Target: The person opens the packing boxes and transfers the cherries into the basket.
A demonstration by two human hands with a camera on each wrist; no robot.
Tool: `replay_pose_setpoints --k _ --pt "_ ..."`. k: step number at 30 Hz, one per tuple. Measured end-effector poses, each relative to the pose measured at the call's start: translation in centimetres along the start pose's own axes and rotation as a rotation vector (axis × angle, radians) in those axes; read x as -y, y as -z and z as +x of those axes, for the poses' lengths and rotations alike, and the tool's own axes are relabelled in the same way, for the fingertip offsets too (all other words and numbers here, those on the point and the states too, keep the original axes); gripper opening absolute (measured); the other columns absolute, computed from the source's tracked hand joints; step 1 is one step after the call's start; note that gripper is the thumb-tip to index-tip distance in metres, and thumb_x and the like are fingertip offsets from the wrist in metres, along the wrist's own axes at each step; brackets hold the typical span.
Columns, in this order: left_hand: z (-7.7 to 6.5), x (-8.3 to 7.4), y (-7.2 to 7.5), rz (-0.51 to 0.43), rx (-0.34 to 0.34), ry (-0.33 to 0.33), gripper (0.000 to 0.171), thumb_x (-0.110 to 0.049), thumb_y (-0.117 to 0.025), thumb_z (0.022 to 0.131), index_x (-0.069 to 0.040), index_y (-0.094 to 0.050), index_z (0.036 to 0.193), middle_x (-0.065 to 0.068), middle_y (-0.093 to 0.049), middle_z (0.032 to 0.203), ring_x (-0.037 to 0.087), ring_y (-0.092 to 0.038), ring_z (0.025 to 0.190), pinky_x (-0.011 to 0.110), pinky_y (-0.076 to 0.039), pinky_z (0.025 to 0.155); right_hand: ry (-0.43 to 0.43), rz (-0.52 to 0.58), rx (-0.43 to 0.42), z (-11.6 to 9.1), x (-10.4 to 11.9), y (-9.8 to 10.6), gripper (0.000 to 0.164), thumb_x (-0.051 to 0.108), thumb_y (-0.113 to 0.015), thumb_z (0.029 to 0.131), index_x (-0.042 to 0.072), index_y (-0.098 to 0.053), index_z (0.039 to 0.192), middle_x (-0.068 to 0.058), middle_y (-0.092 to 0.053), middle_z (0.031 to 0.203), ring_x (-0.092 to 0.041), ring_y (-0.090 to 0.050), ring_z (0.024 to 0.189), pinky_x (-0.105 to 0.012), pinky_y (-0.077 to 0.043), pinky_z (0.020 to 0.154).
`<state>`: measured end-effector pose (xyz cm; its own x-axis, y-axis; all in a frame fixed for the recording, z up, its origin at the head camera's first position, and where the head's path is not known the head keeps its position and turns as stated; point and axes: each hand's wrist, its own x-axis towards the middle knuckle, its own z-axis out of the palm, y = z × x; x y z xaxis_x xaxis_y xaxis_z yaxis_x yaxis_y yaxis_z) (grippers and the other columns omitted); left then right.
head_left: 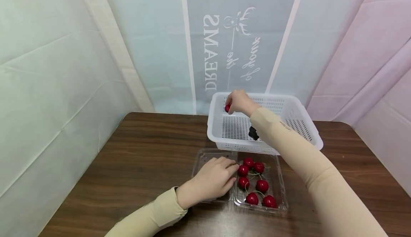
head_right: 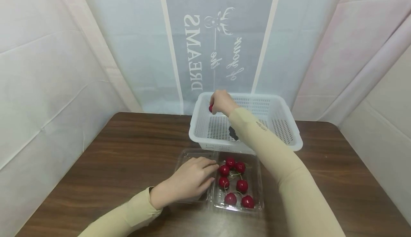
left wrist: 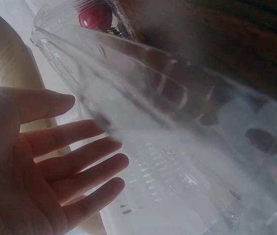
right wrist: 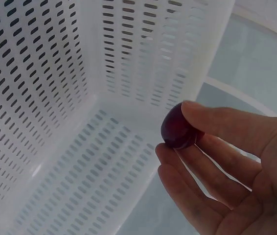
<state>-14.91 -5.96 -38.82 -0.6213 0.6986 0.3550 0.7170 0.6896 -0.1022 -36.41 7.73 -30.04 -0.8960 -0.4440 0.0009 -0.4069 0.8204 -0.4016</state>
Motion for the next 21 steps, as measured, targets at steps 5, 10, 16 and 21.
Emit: replay_pose_setpoints --k 5,10,16,21 --pt "0.0 0.0 0.0 0.0 0.009 -0.003 0.032 -0.033 -0.06 0.089 -0.015 -0.067 0.114 0.0 -0.065 0.116 0.014 -0.059 0.107 0.029 -0.05 0.082 -0.031 -0.012 0.046 0.8 -0.1 -0.7 0.03 0.001 -0.078 0.067 0.001 -0.073 0.097 -0.014 -0.071 0.094 -0.023 -0.062 0.087 -0.033 -0.052 0.078" --pt "-0.1 0.0 -0.1 0.003 0.008 -0.002 0.032 -0.034 -0.06 0.089 -0.015 -0.067 0.114 0.0 -0.065 0.116 0.014 -0.059 0.107 0.029 -0.049 0.082 -0.064 -0.018 0.08 1.3 -0.4 -1.5 0.026 0.002 -0.078 0.069 0.002 -0.073 0.094 -0.013 -0.07 0.093 -0.021 -0.06 0.085 -0.032 -0.052 0.076" --pt "-0.1 0.0 0.0 0.003 -0.003 -0.008 0.031 -0.033 -0.061 0.089 -0.015 -0.067 0.113 0.0 -0.065 0.115 0.014 -0.059 0.106 0.029 -0.049 0.081 -0.079 -0.053 0.113 1.6 -0.5 -2.2 0.023 0.004 -0.079 0.069 0.004 -0.074 0.091 -0.01 -0.07 0.09 -0.02 -0.06 0.083 -0.031 -0.051 0.076" --pt "-0.1 0.0 0.0 0.003 -0.019 -0.01 0.032 -0.033 -0.062 0.088 -0.014 -0.067 0.113 0.0 -0.065 0.115 0.014 -0.06 0.105 0.029 -0.049 0.08 -0.103 -0.043 0.181 1.9 -0.4 -2.5 0.027 0.005 -0.079 0.07 0.002 -0.073 0.096 -0.01 -0.07 0.092 -0.02 -0.061 0.082 -0.032 -0.051 0.074"
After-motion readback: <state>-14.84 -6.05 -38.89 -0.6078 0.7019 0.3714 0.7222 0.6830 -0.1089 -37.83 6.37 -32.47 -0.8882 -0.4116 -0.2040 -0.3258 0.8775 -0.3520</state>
